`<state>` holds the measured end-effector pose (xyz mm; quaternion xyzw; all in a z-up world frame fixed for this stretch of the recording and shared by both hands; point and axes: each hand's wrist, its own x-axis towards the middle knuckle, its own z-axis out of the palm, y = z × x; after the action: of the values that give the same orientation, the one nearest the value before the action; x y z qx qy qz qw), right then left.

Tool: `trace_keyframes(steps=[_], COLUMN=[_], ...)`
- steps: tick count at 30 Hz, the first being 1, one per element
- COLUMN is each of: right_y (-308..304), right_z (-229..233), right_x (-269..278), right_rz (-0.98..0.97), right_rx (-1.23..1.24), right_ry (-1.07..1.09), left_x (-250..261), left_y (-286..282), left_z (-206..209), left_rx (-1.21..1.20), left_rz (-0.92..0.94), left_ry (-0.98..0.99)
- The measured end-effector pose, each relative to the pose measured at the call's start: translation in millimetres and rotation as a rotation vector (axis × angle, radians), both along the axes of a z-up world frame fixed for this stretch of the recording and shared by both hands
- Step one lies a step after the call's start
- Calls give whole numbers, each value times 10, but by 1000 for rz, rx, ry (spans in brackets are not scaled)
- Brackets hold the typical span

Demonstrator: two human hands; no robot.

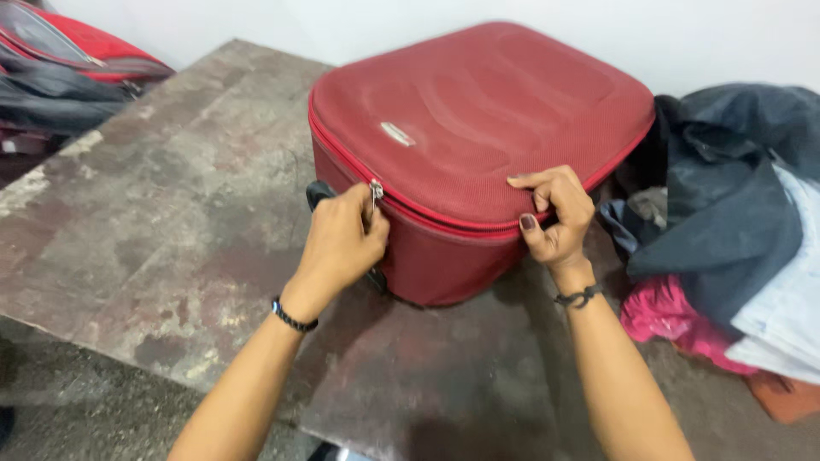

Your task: The person opens a red suitcase and begins folding clothes. They fold a dark shirt and place it inside the suitcase, then fold a pair of light blue jeans. The video ends while the jeans are being folded.

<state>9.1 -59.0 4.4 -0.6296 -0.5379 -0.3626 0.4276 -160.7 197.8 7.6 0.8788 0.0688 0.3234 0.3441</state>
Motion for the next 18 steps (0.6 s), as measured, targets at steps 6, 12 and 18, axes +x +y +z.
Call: trace_keyframes(steps=[6,12,18], right_y=[29,336,1038], right_z=[114,468,630], right_x=[-207,-651,-922], right_rz=[-163,-261,-452], right_rx=[-73,-357,-659], right_ry=[92,25,-35], left_x=[-57,-65,-67], left_y=[-59,-23,120], left_z=[-19,-36,-52], left_rx=[-139,-262,-193], left_rz=[-48,-34,-44], left_ry=[-118,-116,-195])
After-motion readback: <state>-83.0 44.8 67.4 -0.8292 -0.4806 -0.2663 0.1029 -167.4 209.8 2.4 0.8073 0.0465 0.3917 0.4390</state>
